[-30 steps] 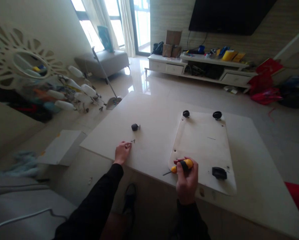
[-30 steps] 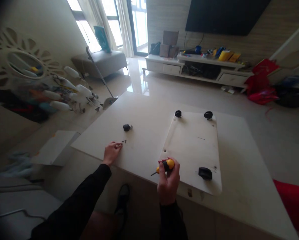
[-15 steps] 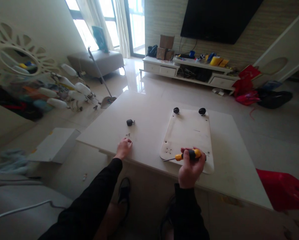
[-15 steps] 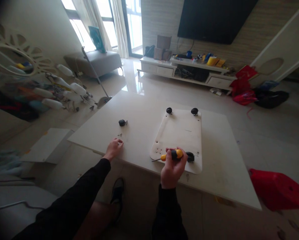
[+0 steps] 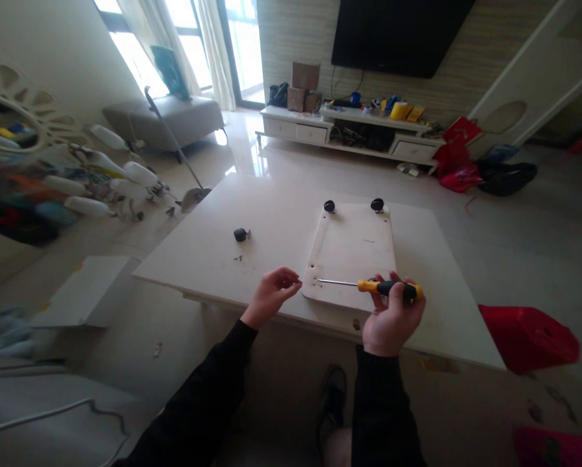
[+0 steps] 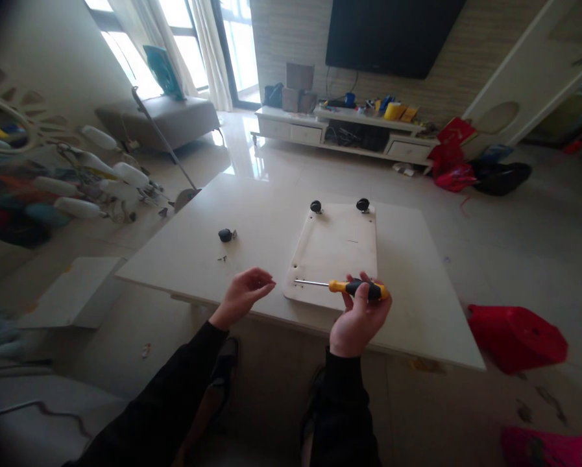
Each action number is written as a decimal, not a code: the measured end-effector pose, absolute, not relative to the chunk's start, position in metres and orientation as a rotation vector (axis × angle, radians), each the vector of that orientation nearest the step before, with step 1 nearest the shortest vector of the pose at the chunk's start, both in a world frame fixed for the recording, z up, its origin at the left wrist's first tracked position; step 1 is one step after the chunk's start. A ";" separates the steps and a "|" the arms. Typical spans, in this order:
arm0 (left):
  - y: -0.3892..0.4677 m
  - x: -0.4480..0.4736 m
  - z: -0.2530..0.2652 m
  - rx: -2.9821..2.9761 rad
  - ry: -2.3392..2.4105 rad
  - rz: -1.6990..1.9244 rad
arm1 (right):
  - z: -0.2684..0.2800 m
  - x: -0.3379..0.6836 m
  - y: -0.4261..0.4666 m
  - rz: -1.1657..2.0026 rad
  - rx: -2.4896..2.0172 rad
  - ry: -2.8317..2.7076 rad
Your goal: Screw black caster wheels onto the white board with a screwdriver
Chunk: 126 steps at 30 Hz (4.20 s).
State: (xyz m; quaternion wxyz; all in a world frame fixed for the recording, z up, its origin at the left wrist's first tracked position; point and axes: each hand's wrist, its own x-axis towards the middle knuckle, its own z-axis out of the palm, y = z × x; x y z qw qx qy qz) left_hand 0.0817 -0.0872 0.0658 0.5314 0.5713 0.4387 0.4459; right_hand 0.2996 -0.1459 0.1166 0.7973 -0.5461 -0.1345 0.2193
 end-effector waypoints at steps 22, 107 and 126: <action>-0.080 0.071 0.070 1.579 1.003 1.159 | 0.110 0.287 -0.129 0.610 -1.072 -0.284; -0.081 0.079 0.080 1.322 0.934 1.225 | 0.103 0.301 -0.128 0.833 -1.121 -0.062; -0.082 0.082 0.073 0.957 0.862 1.277 | 0.101 0.296 -0.125 0.858 -1.138 -0.112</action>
